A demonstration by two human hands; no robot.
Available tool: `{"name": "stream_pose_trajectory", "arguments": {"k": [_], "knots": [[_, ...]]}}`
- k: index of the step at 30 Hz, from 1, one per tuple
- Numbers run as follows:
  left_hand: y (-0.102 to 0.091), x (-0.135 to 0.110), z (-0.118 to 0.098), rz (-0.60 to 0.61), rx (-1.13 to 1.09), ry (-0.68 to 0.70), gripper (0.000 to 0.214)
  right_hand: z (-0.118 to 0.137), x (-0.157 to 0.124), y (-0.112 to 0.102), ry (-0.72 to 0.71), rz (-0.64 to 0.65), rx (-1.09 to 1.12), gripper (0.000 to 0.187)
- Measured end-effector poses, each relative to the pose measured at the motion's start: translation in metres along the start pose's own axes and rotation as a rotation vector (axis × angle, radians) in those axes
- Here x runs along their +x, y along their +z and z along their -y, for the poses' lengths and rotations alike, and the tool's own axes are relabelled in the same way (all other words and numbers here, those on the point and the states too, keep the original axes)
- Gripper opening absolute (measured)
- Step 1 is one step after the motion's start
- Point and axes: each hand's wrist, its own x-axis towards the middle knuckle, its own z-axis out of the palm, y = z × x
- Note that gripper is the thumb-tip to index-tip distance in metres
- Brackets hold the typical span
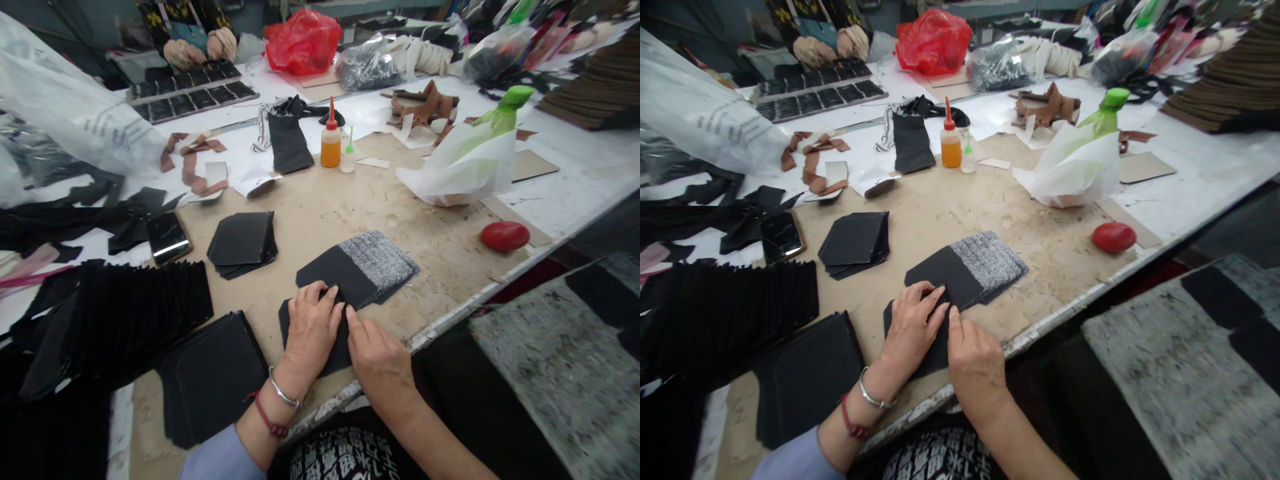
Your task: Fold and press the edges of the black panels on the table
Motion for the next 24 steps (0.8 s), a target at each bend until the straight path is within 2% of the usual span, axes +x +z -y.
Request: {"name": "stream_pose_trajectory", "arguments": {"k": [5, 10, 13, 18, 24], "knots": [[-0.003, 0.001, -0.002, 0.040, 0.023, -0.028, 0.028, -0.002, -0.001, -0.001, -0.003, 0.013, 0.027, 0.027], [-0.004, 0.001, -0.003, 0.058, 0.044, -0.024, 0.030, -0.003, -0.011, -0.016, 0.044, 0.046, 0.163, 0.027], [-0.004, 0.000, -0.003, 0.051, 0.049, -0.011, 0.031, -0.003, -0.019, -0.023, 0.062, 0.016, 0.228, 0.022], [-0.008, -0.003, -0.005, 0.069, 0.033, -0.010, 0.034, -0.001, -0.023, -0.019, 0.042, -0.032, 0.140, 0.017], [-0.015, -0.003, -0.002, 0.167, 0.027, 0.031, 0.048, -0.002, -0.028, -0.021, -0.003, -0.036, 0.127, 0.020]]}}
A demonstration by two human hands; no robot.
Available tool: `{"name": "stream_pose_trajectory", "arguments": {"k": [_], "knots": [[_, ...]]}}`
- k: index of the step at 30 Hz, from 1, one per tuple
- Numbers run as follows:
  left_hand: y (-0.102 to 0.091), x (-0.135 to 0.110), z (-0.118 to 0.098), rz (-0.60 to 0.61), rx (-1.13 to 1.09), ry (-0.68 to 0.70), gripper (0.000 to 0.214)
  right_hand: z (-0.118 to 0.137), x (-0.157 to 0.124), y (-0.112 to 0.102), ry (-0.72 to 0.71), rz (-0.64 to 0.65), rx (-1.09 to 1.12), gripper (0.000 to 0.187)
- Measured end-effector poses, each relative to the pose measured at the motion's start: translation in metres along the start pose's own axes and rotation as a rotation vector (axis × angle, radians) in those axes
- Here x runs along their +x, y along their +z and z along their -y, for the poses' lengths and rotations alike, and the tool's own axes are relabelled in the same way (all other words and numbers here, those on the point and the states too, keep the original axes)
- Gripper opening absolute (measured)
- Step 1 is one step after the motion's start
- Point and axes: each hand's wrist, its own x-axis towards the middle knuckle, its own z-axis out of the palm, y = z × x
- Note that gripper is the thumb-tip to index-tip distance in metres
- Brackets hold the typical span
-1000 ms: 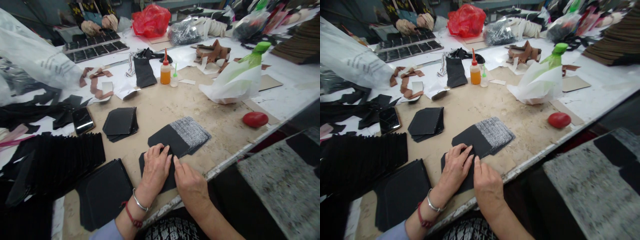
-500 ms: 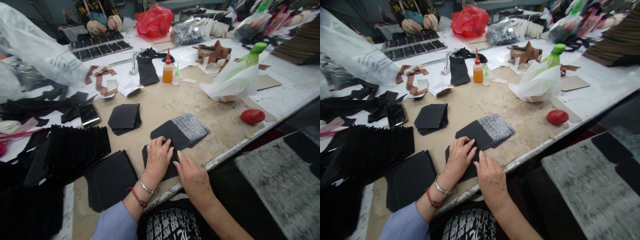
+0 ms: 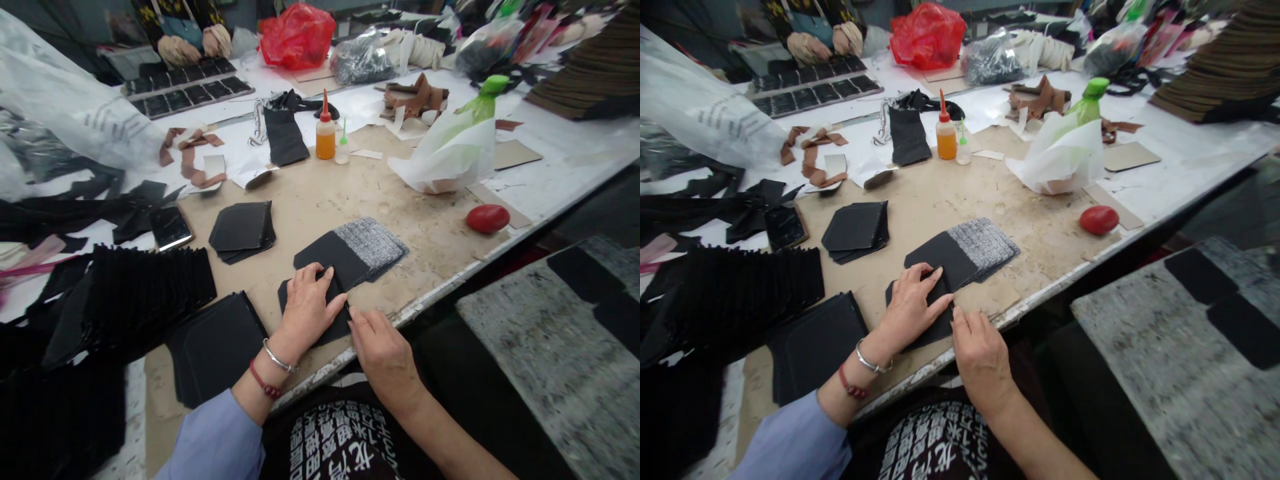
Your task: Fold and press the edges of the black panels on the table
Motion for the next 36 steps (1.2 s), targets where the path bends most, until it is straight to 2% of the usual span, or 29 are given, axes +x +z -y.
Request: {"name": "stream_pose_trajectory", "arguments": {"k": [11, 15, 20, 36], "knots": [[-0.002, 0.001, 0.004, 0.067, 0.041, 0.065, 0.075, -0.002, -0.016, -0.010, -0.042, -0.056, 0.141, 0.020], [-0.002, 0.001, 0.006, 0.093, 0.045, 0.065, 0.078, -0.001, -0.029, -0.017, -0.061, -0.063, 0.219, 0.021], [-0.001, 0.003, 0.009, 0.106, 0.045, 0.074, 0.081, 0.001, -0.039, -0.016, -0.033, -0.045, 0.253, 0.023], [-0.001, 0.005, 0.013, 0.138, 0.054, 0.085, 0.088, -0.001, -0.039, -0.012, -0.018, -0.042, 0.225, 0.027]]}}
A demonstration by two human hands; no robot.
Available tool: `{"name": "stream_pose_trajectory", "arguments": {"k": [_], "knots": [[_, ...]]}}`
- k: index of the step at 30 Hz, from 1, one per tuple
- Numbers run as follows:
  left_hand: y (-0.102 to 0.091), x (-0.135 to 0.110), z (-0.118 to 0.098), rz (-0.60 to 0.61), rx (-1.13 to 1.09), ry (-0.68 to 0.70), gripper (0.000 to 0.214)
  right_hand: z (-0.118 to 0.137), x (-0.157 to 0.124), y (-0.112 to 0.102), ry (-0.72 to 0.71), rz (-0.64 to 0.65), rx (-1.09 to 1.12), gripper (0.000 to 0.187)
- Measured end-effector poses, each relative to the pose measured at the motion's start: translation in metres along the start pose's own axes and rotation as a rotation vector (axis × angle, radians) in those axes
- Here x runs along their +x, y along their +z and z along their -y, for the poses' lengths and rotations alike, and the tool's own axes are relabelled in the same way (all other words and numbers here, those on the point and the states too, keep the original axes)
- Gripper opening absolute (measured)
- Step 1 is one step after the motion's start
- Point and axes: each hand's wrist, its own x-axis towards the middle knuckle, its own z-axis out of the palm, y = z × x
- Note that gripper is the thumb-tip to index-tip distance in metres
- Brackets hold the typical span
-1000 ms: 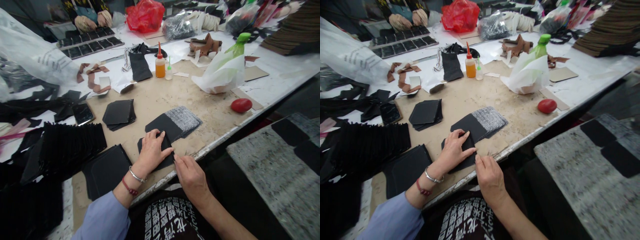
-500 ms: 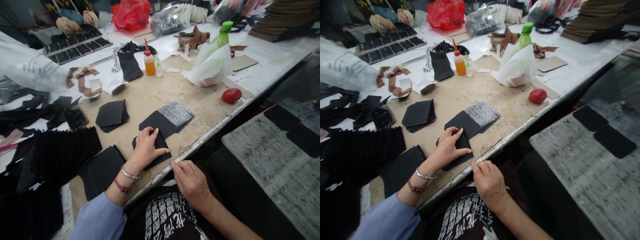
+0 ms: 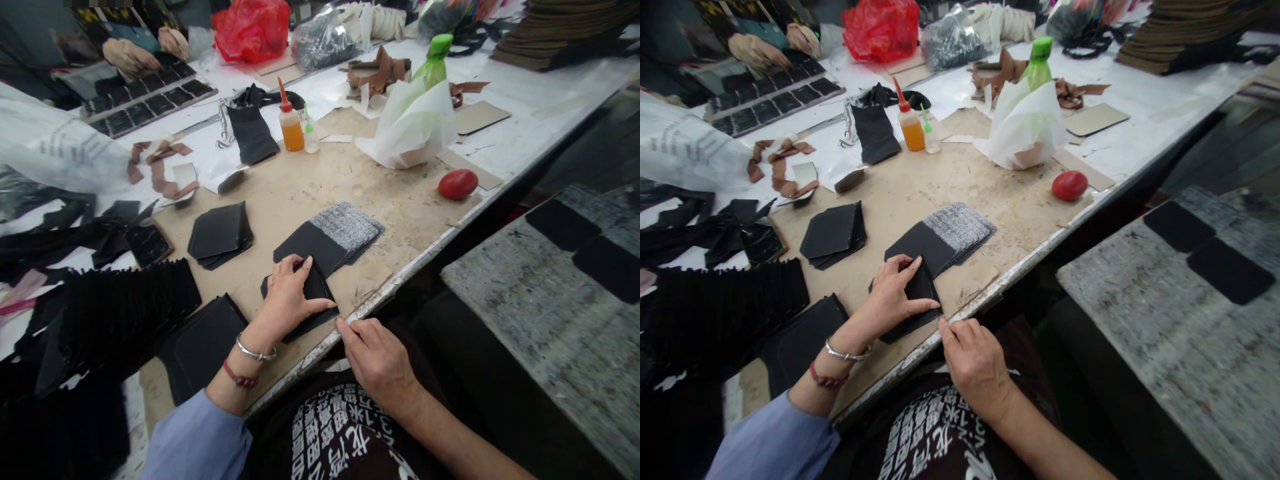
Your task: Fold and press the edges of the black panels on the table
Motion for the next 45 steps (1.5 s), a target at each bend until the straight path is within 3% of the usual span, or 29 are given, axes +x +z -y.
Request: {"name": "stream_pose_trajectory", "arguments": {"k": [8, 18, 25, 32, 39, 45], "knots": [[-0.001, -0.002, -0.004, 0.005, 0.066, 0.008, 0.087, -0.001, 0.003, -0.002, -0.001, -0.014, -0.011, 0.028], [-0.002, -0.007, -0.009, 0.019, 0.069, -0.003, 0.088, -0.007, 0.011, -0.004, -0.100, 0.088, -0.158, 0.029], [0.002, -0.012, -0.007, -0.029, 0.043, 0.004, 0.085, -0.025, 0.034, -0.007, -0.100, 0.137, -0.035, 0.030], [0.002, -0.011, -0.009, -0.022, 0.059, -0.012, 0.081, -0.034, 0.046, -0.002, -0.245, 0.224, -0.106, 0.031], [0.000, -0.011, -0.010, -0.017, 0.068, -0.014, 0.085, -0.041, 0.061, 0.001, -0.376, 0.197, -0.080, 0.028], [-0.003, -0.010, -0.011, 0.019, 0.016, -0.031, 0.083, -0.050, 0.071, 0.002, -0.446, 0.345, -0.048, 0.026]]}}
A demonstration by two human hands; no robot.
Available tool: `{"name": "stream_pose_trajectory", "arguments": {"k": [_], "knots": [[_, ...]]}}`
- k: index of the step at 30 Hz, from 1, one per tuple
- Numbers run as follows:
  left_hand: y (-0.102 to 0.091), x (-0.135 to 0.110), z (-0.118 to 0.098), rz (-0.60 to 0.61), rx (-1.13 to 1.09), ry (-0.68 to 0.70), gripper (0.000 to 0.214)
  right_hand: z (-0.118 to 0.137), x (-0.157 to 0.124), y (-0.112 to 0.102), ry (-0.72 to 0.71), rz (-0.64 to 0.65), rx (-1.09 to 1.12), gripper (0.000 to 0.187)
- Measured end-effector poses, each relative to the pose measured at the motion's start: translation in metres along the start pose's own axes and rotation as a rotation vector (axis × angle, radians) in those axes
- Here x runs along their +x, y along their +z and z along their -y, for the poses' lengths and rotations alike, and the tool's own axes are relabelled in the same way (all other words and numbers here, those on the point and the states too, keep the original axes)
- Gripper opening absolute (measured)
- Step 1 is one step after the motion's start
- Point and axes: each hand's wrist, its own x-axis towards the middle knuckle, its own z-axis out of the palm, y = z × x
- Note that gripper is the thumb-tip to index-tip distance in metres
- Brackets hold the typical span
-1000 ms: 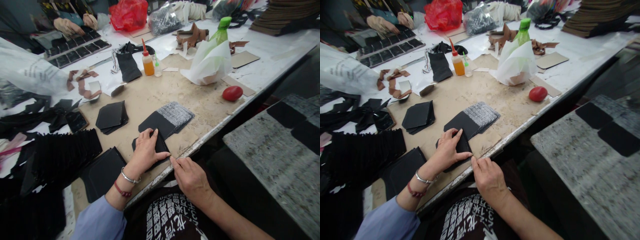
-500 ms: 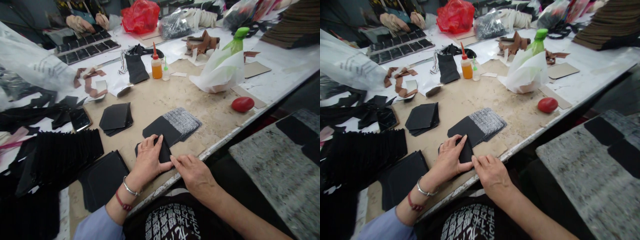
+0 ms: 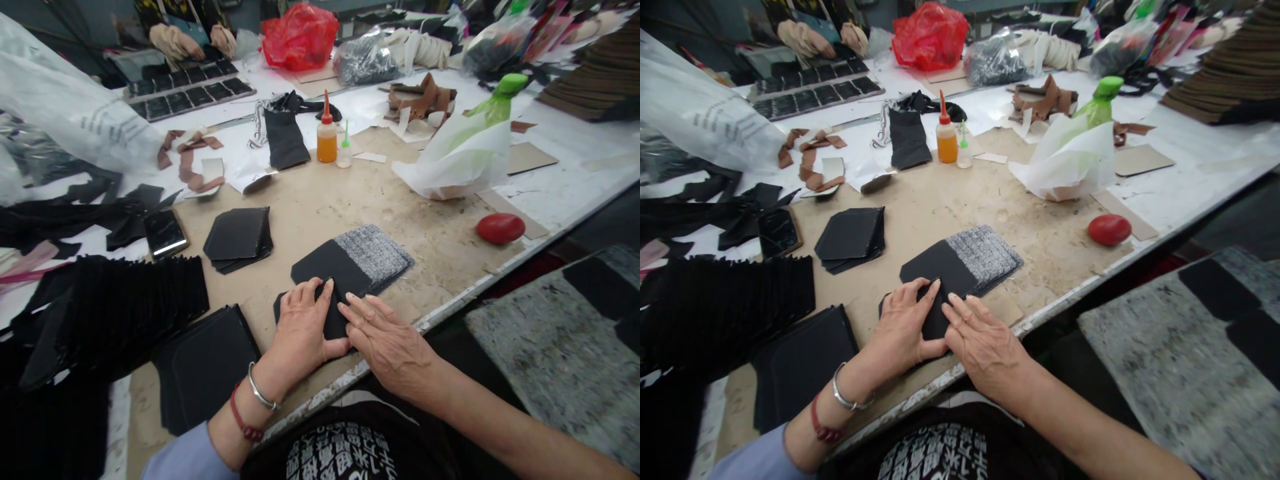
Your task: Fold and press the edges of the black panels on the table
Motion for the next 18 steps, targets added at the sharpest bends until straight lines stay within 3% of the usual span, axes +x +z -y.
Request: {"name": "stream_pose_trajectory", "arguments": {"k": [8, 15, 18], "knots": [[0.001, 0.000, 0.001, 0.005, -0.018, -0.016, 0.085, -0.002, -0.002, 0.004, 0.033, 0.026, 0.070, 0.028], [0.004, -0.001, 0.002, -0.030, -0.018, -0.001, 0.086, -0.004, -0.010, 0.000, -0.038, -0.127, 0.042, 0.033], [0.004, -0.001, 0.003, -0.039, -0.021, 0.010, 0.088, -0.005, -0.012, -0.003, -0.063, -0.124, 0.055, 0.033]]}}
